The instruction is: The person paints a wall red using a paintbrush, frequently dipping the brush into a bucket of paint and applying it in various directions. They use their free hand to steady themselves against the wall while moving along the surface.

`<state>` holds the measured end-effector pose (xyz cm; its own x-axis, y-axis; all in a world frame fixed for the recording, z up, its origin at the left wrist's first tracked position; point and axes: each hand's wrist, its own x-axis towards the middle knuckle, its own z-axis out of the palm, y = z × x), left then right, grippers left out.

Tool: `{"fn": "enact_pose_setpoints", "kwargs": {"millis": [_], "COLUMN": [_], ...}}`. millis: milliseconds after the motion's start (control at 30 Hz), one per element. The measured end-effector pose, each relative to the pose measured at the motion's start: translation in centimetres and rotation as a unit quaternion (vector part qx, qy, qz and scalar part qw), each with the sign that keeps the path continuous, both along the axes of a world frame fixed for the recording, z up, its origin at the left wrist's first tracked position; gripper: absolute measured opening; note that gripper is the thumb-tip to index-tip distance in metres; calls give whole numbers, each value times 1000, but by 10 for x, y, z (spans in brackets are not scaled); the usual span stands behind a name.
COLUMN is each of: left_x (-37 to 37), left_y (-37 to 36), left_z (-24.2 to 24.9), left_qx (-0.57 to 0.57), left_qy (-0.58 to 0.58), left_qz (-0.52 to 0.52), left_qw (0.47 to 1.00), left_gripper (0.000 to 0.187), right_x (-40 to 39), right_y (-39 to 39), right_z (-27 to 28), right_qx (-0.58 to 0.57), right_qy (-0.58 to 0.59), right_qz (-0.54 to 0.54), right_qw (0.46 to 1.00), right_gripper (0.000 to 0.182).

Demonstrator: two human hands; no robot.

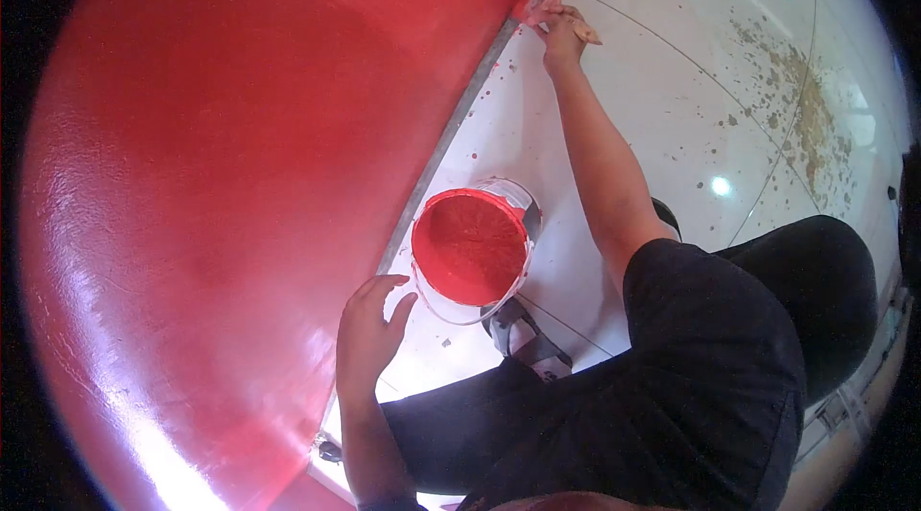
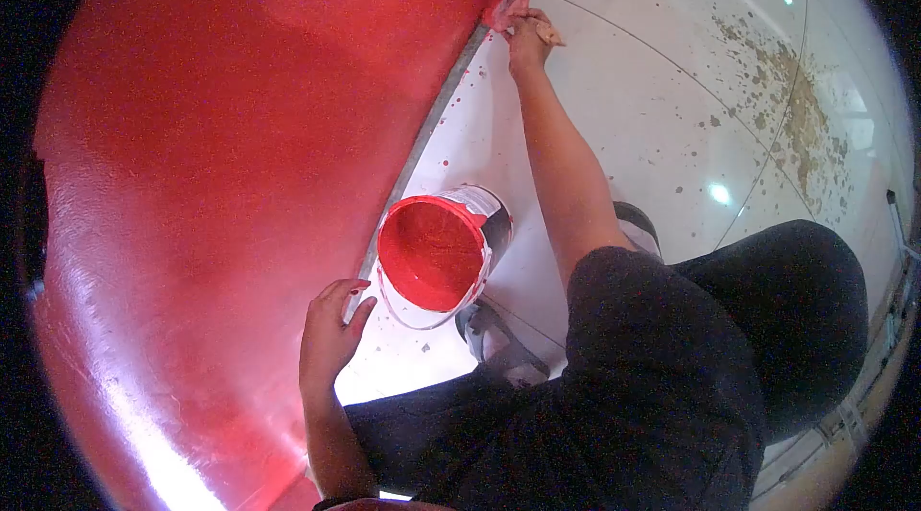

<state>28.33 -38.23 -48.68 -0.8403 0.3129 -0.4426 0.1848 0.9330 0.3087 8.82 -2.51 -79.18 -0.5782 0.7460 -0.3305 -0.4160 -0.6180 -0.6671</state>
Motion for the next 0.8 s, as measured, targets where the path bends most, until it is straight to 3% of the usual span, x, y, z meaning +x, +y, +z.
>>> {"fn": "enact_pose_setpoints", "kwargs": {"millis": [133,300,567,633,800], "left_x": [3,2,-15,-17,-24], "left_y": [0,-2,17,15,21], "left_z": [3,2,4,-1,-5], "left_qx": [-6,-4,25,14,-9], "left_qy": [4,-2,14,-8,-11], "left_qz": [15,-5,-22,-14,-16], "left_qw": [1000,1000,999,1000,1000], "left_gripper": [24,25,26,26,26], "right_x": [14,53,62,56,18], "right_y": [-26,-43,-28,-22,12], "right_z": [-9,9,33,34,17], "right_qx": [2,-30,-83,-60,-20], "right_qy": [-12,-40,-25,-56,-55], "right_qz": [28,189,164,213,199], "right_qw": [1000,981,983,974,978], "right_gripper": [27,20,22,22,10]}}
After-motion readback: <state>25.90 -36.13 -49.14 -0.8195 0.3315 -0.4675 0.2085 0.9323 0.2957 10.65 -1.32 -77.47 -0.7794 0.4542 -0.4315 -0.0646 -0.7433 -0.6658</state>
